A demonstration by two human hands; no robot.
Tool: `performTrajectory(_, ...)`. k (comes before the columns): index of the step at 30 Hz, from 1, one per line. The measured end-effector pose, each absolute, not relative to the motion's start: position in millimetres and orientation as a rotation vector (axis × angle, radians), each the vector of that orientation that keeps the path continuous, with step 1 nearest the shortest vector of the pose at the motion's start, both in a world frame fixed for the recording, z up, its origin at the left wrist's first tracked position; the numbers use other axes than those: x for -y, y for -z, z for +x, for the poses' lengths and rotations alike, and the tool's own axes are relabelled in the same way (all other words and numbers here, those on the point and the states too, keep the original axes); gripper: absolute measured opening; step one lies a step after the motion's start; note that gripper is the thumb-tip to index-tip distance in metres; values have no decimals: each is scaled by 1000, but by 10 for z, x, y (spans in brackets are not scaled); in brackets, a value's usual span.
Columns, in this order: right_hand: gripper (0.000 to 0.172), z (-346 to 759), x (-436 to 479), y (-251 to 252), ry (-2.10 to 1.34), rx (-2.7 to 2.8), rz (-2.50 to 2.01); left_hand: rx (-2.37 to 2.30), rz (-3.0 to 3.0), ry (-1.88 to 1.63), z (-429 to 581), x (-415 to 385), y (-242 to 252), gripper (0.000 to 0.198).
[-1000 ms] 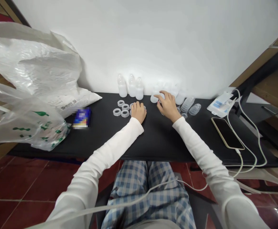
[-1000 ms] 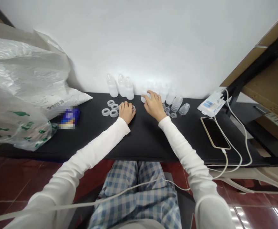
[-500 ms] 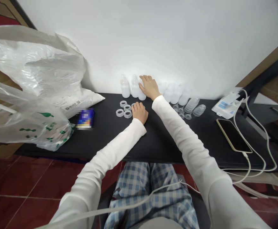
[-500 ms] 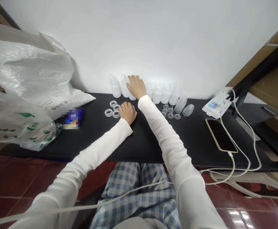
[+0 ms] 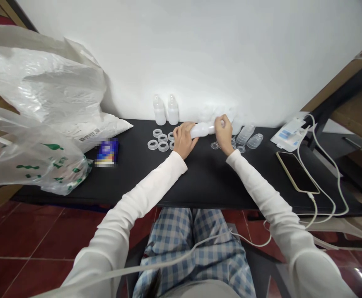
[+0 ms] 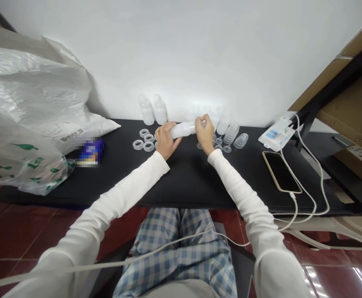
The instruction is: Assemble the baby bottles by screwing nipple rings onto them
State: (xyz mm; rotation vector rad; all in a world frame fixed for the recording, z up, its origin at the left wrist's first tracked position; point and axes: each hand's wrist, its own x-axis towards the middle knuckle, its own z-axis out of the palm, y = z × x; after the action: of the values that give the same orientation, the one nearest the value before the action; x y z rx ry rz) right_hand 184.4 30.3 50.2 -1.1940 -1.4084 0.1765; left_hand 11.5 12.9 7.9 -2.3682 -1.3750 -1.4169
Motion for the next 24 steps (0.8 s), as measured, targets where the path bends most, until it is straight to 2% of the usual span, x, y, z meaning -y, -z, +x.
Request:
performTrajectory(2,45,1984,-213,-404,-251,1347,-1221,1187,-2507,1409,103,-133,-83,45)
performTrajectory(4,47,2073,-119,-355,-273,1318,-1232,1065,-2642,1396,106,-111,-95,51)
performTrajectory(8,50,2142,54,-372,-252,1374,-1199,1125,-2888,1492,113,-22,-167,56)
performTrajectory(11,45,2170,111,-418,-401,1496,-1114,1276,-2948,1767,83,2,-252,51)
performTrajectory(15,45,2227,115,-502,-756,1604,-907,1566,-2865,2253,12,-81,-324,60)
performTrajectory(18,45,2285,126,-578,-935,1617,-763,1689,-2819,2409,-19,-154,-319,64)
performTrajectory(21,46,2319,131,-595,-1037,1578,-730,1665,-2758,2427,-16,-166,-304,64)
performTrajectory(24,49,2295,106,-520,-1036,1533,-869,1610,-2753,2253,-11,-111,-327,61)
